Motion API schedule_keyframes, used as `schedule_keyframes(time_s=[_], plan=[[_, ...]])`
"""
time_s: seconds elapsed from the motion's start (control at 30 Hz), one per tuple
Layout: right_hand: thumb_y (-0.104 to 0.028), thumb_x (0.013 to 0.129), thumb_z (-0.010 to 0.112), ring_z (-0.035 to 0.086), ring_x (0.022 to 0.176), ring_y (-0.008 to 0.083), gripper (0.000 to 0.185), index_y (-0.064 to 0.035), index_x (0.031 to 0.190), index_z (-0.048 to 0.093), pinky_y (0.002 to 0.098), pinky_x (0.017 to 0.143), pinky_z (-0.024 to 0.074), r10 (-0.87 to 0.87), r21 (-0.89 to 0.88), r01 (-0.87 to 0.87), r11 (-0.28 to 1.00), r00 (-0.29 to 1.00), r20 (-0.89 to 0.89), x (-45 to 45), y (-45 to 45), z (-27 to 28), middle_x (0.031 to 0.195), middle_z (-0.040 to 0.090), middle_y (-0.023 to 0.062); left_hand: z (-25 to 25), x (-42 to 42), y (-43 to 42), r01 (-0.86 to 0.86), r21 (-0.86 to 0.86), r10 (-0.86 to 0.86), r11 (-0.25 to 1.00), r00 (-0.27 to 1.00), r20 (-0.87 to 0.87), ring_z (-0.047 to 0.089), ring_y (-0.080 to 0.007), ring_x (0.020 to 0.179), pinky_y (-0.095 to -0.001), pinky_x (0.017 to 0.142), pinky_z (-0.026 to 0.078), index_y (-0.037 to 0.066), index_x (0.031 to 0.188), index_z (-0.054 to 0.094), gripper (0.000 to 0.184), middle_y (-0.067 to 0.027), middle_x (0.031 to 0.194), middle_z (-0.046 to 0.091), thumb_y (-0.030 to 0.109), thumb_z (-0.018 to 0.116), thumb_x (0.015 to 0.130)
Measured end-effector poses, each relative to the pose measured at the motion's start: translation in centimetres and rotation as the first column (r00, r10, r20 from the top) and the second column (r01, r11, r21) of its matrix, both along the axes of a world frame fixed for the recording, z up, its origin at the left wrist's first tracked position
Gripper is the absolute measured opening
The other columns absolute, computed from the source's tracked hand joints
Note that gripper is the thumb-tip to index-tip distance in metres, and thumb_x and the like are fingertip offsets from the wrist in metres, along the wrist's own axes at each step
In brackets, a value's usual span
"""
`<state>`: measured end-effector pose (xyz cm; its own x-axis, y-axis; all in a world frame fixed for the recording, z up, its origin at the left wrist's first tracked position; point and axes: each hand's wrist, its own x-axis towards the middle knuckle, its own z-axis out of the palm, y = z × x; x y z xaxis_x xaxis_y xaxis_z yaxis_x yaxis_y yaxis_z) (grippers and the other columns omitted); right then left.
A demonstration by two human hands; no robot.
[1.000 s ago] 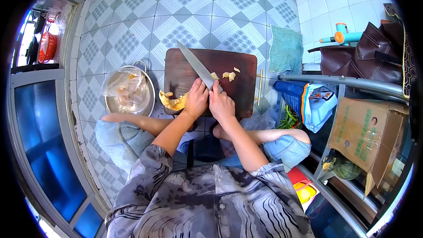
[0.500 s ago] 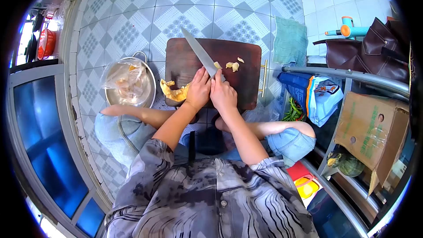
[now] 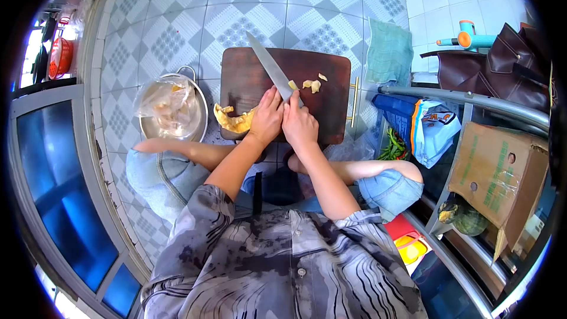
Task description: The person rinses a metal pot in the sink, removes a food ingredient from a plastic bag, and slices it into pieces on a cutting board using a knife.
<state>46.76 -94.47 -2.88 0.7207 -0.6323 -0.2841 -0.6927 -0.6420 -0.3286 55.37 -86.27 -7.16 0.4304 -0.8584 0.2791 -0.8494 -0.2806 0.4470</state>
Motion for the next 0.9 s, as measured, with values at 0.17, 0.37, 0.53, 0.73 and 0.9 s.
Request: schedule_keyframes(time_s=[0.17, 0.37, 0.53, 0.73, 0.9], plan=[[-0.034, 0.095, 0.045, 0.066, 0.064, 0.0366, 0.052, -0.0067, 0.138, 0.036, 0.0439, 0.056, 0.0554, -0.008, -0.03, 0.007, 1.0, 1.0, -0.028, -3.7, 0.5, 0.6, 0.077, 0.063, 0.0234, 0.6, -0.1, 0.1, 0.02, 0.086, -0.02, 0.996, 1.0, -0.01, 0.043, -0.0366, 0.127, -0.044, 0.108, 0.034, -0.001, 0.121, 0.057, 0.045, -0.0227, 0.132, 0.048, 0.01, 0.056, 0.076], [-0.034, 0.096, 0.043, 0.065, 0.064, 0.0391, 0.051, -0.0074, 0.14, 0.037, 0.0484, 0.057, 0.0542, -0.033, -0.027, 0.031, 0.999, 0.996, -0.079, -4.5, 0.7, 0.4, 0.077, 0.063, 0.0233, 0.8, 0.0, 0.0, 0.024, 0.077, -0.024, 0.997, 1.0, 0.007, 0.043, -0.0371, 0.126, -0.0441, 0.108, 0.034, 0.0, 0.121, 0.057, 0.047, -0.0229, 0.133, 0.047, 0.007, 0.057, 0.074], [-0.034, 0.096, 0.042, 0.065, 0.068, 0.0405, 0.05, -0.0087, 0.139, 0.035, 0.0493, 0.061, 0.0543, -0.028, 0.019, 0.028, 0.999, 1.0, -0.004, 0.0, -0.5, 0.1, 0.079, 0.064, 0.0238, 0.2, -0.2, -0.2, -0.01, 0.034, 0.01, 0.999, 1.0, -0.009, 0.044, -0.0368, 0.126, -0.0441, 0.107, 0.034, 0.0, 0.118, 0.059, 0.041, -0.0227, 0.132, 0.048, 0.009, 0.056, 0.078], [-0.034, 0.094, 0.048, 0.066, 0.063, 0.0352, 0.053, -0.0093, 0.14, 0.036, 0.0447, 0.054, 0.0555, -0.029, -0.062, 0.022, 0.998, 0.993, -0.119, -5.6, 0.7, 0.5, 0.076, 0.063, 0.0209, 0.8, -0.1, -0.1, 0.018, 0.105, -0.02, 0.994, 1.0, 0.013, 0.043, -0.0361, 0.127, -0.0442, 0.108, 0.034, -0.001, 0.119, 0.058, 0.046, -0.0221, 0.132, 0.048, 0.005, 0.056, 0.074], [-0.033, 0.096, 0.043, 0.065, 0.065, 0.0384, 0.051, -0.0064, 0.139, 0.037, 0.049, 0.059, 0.0547, -0.008, -0.038, 0.004, 0.999, 0.992, -0.126, -3.6, 0.1, 0.1, 0.076, 0.063, 0.0214, 0.9, -0.1, -0.1, 0.015, 0.066, -0.014, 0.998, 1.0, -0.02, 0.042, -0.037, 0.127, -0.044, 0.107, 0.034, -0.001, 0.12, 0.058, 0.048, -0.0228, 0.133, 0.047, 0.003, 0.056, 0.072]])
